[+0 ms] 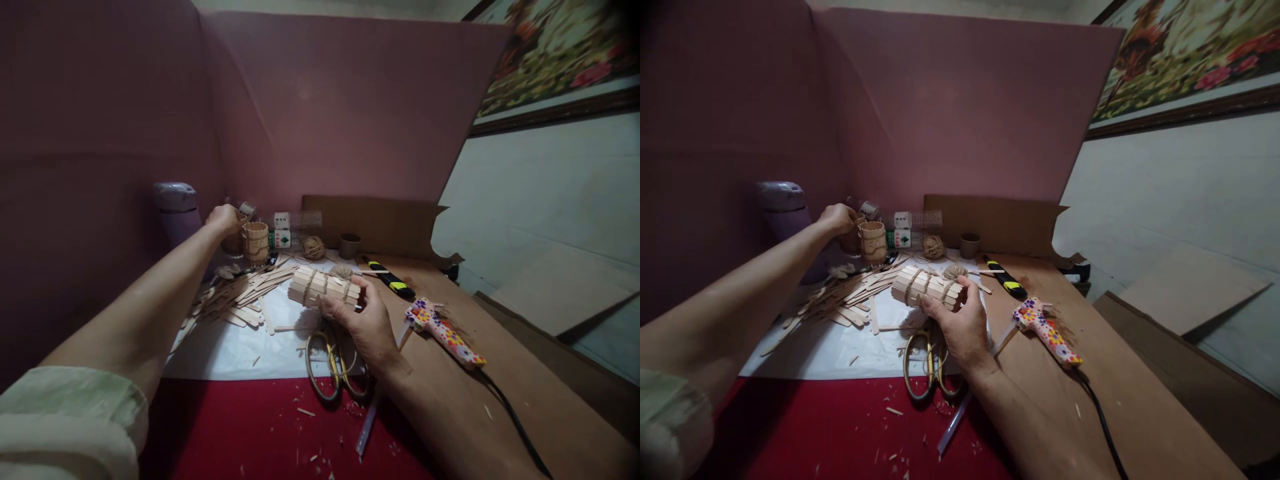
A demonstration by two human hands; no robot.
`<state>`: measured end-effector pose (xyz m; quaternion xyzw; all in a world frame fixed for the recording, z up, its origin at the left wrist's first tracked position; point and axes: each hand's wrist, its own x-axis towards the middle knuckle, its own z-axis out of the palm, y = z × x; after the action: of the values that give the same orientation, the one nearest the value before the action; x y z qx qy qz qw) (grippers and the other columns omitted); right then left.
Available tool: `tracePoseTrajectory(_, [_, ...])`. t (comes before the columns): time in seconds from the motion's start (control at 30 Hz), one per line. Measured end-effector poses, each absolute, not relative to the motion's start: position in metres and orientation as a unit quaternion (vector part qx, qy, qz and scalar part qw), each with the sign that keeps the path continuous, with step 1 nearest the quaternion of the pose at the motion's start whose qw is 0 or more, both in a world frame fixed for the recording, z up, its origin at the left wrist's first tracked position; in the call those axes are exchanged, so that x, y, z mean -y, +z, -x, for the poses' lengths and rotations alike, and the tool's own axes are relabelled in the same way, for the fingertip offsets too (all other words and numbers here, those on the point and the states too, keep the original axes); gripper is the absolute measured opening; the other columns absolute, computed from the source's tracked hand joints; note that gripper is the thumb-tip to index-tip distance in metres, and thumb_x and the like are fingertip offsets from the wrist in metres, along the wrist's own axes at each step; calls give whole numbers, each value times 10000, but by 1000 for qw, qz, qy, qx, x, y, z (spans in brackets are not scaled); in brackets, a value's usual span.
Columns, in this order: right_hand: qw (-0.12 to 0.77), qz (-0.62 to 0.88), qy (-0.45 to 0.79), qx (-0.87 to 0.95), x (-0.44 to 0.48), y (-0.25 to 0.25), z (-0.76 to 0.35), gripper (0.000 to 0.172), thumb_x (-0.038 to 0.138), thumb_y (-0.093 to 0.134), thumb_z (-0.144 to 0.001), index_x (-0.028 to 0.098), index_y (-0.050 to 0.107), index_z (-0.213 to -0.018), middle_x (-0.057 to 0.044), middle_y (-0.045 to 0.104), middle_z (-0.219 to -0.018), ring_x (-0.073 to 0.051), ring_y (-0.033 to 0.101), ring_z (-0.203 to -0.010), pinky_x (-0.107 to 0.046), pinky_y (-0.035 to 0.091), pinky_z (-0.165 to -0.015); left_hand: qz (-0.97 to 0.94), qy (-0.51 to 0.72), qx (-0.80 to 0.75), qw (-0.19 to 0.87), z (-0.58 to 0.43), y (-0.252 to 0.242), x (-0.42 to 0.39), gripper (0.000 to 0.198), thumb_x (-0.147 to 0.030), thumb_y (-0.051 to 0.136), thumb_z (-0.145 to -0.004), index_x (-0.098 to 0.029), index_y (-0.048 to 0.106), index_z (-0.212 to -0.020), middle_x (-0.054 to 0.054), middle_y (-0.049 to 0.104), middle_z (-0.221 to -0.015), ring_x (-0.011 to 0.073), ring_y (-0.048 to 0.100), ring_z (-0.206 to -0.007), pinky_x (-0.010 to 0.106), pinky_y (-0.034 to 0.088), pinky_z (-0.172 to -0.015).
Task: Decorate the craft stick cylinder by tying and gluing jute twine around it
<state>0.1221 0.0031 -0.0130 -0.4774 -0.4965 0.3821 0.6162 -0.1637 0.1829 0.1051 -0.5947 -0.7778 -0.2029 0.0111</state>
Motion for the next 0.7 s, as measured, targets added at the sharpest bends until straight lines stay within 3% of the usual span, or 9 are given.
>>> tracePoseTrajectory(0.17, [614, 467, 396, 498, -1, -11, -121, 809, 524, 844, -555, 182, 497, -1201, -130, 683, -1138, -280, 684, -987, -439, 560, -888, 578, -228, 783, 38, 168, 109, -184, 290, -315, 714, -782, -106, 762, -977, 229, 700, -1177, 410, 632, -1117, 390, 474, -814])
tracePoseTrajectory(0.43, [607, 480, 397, 494, -1, -11, -121, 819, 535, 849, -528, 186, 509, -1187, -120, 697, -1083, -282, 686, -945, -431, 561, -847, 581, -225, 782, 24, 167, 113, -187, 256, -206, 727, -721, -105, 748, -956, 212, 728, -1079, 375, 667, -1029, 382, 491, -780])
tracePoseTrajectory(0.7, [624, 476, 378, 491, 1, -8, -122, 819, 536, 867, -540, 163, 530, -1187, -116, 711, -1042, -266, 684, -924, -405, 551, -821, 567, -306, 762, 68, 148, 115, -171, 338, -119, 685, -740, -155, 725, -1073, 176, 700, -1169, 376, 627, -1145, 441, 482, -924])
